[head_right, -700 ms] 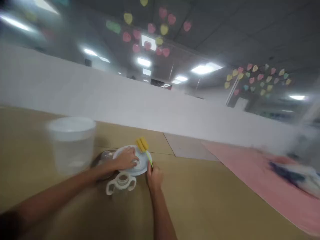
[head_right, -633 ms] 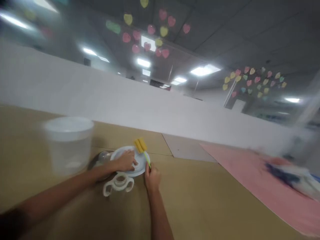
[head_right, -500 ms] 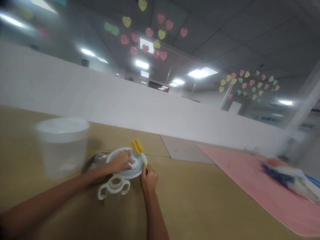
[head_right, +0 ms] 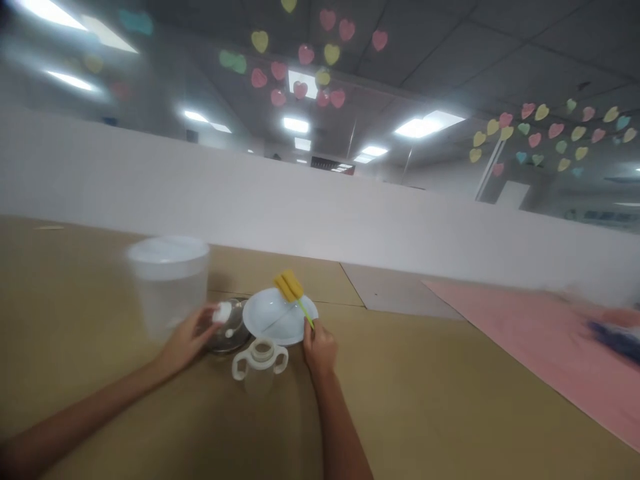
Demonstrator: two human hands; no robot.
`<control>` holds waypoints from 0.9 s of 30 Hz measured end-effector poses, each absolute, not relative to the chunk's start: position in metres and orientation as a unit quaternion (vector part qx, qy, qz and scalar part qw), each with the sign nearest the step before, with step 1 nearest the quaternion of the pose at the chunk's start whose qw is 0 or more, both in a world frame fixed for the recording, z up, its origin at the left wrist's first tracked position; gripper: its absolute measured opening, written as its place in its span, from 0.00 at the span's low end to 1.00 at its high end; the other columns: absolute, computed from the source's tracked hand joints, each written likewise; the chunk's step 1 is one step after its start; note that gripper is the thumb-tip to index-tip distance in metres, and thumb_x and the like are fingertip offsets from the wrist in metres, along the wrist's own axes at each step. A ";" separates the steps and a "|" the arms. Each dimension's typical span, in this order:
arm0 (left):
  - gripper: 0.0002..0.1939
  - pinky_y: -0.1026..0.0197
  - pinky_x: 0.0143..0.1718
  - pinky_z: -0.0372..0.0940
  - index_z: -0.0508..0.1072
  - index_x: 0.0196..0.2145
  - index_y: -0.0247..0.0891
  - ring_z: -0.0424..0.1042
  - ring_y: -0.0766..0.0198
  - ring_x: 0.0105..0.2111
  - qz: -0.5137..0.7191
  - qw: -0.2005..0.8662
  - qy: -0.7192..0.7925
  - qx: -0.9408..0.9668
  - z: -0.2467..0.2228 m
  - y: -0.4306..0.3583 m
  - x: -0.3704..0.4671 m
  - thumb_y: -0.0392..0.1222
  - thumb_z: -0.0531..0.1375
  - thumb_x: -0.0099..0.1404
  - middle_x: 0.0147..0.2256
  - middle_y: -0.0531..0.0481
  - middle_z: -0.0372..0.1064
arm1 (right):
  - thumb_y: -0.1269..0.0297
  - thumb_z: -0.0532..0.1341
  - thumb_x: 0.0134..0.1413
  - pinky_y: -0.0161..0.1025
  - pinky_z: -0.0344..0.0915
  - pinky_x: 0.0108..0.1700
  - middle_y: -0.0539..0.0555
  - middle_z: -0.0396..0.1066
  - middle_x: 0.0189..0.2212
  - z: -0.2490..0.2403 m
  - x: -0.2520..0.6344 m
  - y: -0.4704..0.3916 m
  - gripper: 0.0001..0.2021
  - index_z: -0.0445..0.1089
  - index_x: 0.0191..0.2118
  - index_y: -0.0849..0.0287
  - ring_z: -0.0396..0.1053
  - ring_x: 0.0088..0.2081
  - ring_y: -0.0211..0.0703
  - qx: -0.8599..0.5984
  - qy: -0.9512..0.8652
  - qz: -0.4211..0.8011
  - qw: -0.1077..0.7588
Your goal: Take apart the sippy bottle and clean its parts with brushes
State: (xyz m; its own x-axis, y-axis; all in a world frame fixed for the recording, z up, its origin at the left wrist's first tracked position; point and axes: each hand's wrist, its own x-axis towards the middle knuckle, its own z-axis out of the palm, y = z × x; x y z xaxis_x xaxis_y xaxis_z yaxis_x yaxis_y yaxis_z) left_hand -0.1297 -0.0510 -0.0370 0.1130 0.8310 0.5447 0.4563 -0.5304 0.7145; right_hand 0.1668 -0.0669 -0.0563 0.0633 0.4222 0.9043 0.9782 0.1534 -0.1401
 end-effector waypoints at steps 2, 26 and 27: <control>0.21 0.50 0.47 0.65 0.63 0.48 0.38 0.71 0.54 0.44 0.472 0.170 0.447 0.740 -0.051 -0.052 -0.136 0.51 0.55 0.61 0.45 0.43 0.70 | 0.52 0.42 0.65 0.32 0.44 0.20 0.51 0.64 0.12 -0.058 0.168 -0.065 0.28 0.69 0.23 0.61 0.58 0.14 0.34 -0.581 -0.602 -0.306 0.454; 0.18 0.49 0.54 0.60 0.61 0.53 0.41 0.64 0.54 0.52 0.489 0.170 0.391 0.761 -0.053 -0.083 -0.112 0.47 0.49 0.68 0.52 0.44 0.65 | 0.46 0.39 0.63 0.33 0.45 0.21 0.53 0.66 0.13 -0.057 0.169 -0.066 0.32 0.69 0.24 0.61 0.59 0.15 0.36 -0.627 -0.599 -0.238 0.437; 0.21 0.50 0.53 0.62 0.57 0.57 0.42 0.64 0.54 0.52 0.498 0.214 0.371 0.754 -0.053 -0.095 -0.103 0.47 0.51 0.67 0.53 0.43 0.63 | 0.46 0.38 0.63 0.33 0.45 0.21 0.53 0.65 0.13 -0.056 0.168 -0.066 0.32 0.69 0.24 0.61 0.59 0.15 0.36 -0.626 -0.601 -0.239 0.435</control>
